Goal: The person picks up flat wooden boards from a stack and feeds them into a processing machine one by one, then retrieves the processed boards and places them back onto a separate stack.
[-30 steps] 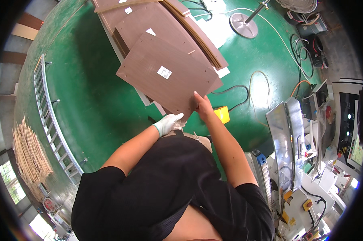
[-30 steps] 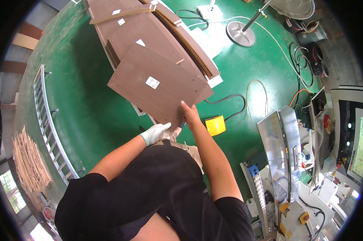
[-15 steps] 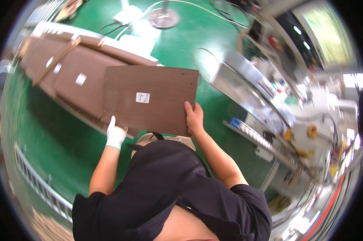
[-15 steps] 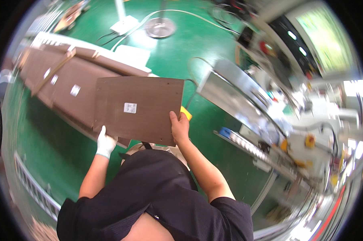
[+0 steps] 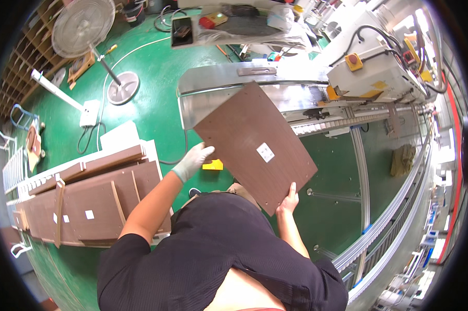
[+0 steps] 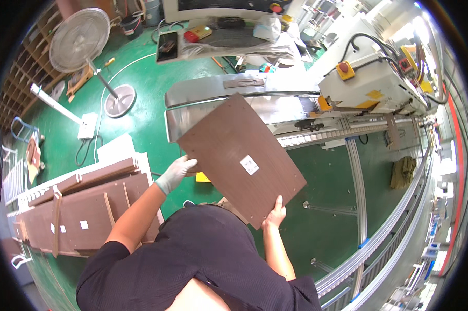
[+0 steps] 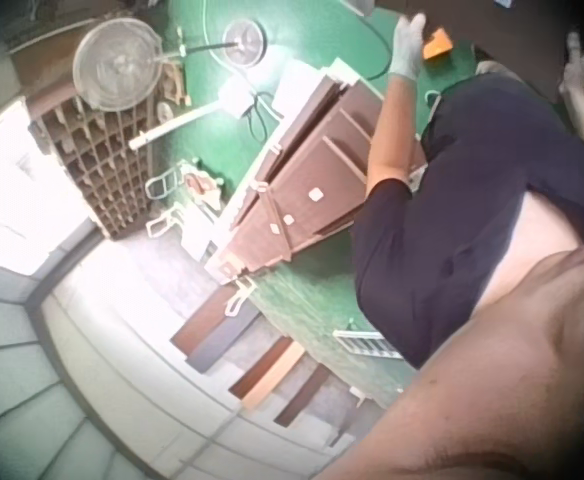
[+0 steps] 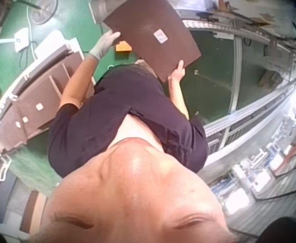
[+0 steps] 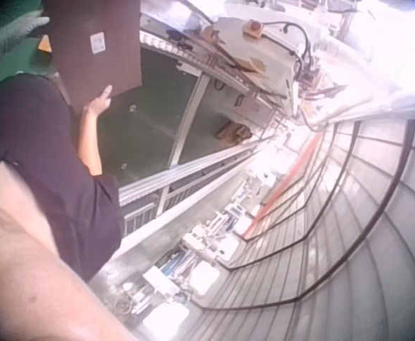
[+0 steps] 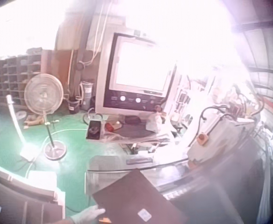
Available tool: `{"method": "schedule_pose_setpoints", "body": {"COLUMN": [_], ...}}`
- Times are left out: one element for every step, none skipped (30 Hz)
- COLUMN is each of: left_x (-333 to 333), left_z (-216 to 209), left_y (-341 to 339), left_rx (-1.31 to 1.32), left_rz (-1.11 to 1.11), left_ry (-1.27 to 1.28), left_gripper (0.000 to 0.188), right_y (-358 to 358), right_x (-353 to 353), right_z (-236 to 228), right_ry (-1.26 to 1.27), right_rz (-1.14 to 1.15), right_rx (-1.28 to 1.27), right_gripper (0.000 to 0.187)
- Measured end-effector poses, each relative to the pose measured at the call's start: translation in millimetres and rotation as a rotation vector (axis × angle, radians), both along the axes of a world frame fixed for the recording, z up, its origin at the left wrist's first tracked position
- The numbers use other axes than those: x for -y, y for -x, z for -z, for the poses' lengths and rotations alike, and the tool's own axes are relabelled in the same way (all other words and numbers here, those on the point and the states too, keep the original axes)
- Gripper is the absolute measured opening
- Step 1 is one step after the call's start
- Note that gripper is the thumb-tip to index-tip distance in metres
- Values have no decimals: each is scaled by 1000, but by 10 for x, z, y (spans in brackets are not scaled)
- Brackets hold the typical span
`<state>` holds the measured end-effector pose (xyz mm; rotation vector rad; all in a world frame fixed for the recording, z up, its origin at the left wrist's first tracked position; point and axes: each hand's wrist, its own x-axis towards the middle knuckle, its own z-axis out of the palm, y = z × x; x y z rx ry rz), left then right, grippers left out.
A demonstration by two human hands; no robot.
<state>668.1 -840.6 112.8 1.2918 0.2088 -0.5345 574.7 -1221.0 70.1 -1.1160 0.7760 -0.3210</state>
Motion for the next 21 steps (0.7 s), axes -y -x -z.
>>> {"method": "schedule_pose_setpoints", "body": {"left_x": [129,237,287,344,352,313,221,80,-43,-186,-442,-633,-815,-974,-1089,-1105,-1119,-1096,-1076,-1076,-1088], "left_z": [-50,-98,-55,-155,-251,-330,-406,-499,-780,-905,-975,-1132,-1191,-1181,-1116,-1115,-1101,-1075,-1056,-1038,-1024], "left_y": [-146,-281,-397,-518,-650,-771,-961,-1180,-1399,-1647,-1921,-2151,-2329,-2483,-2608,-2700,-2767,-2767,-2772,-2790,-2789], "left_rx": [-29,-58,-37,54,154,259,417,573,515,642,879,1142,1087,992,963,936,880,817,754,768,780], "left_rz": [57,107,147,255,273,281,109,-68,-182,-461,-607,-693,-682,-658,-627,-592,-571,-534,-497,-510,-522], "left_ry": [-25,-50,-154,-321,-379,-418,-552,-683,-709,-772,-994,-1087,-1335,-1434,-1527,-1614,-1607,-1603,-1598,-1598,-1600], "left_gripper": [53,51,50,44,39,36,34,32,30,31,32,36,43,54,58,63,64,65,66,65,65], "right_y": [109,182,162,154,157,152,129,99,80,36,-14,-89,-164,-237,-280,-309,-349,-368,-400,-436,-459], "right_x": [61,108,105,68,48,18,15,29,56,79,121,116,103,108,149,190,236,243,251,256,272], "right_z": [35,74,108,67,-8,-148,-255,-305,-318,-321,-322,-377,-477,-534,-509,-453,-403,-426,-459,-476,-466], "right_ry": [3,7,7,-40,-88,-116,-146,-167,-144,-120,-135,-163,-187,-210,-207,-204,-201,-207,-213,-219,-232], "right_rz": [52,97,128,175,214,245,248,230,210,184,132,142,157,166,167,174,182,194,206,218,221], "right_rx": [-36,-71,-109,-159,-210,-255,-238,-180,-143,-101,-41,-68,-95,-121,-95,-67,-39,-50,-61,-72,-78], "right_gripper": [60,63,66,68,71,73,78,72,68,64,60,59,58,57,56,56,56,56,57,57,57]}}
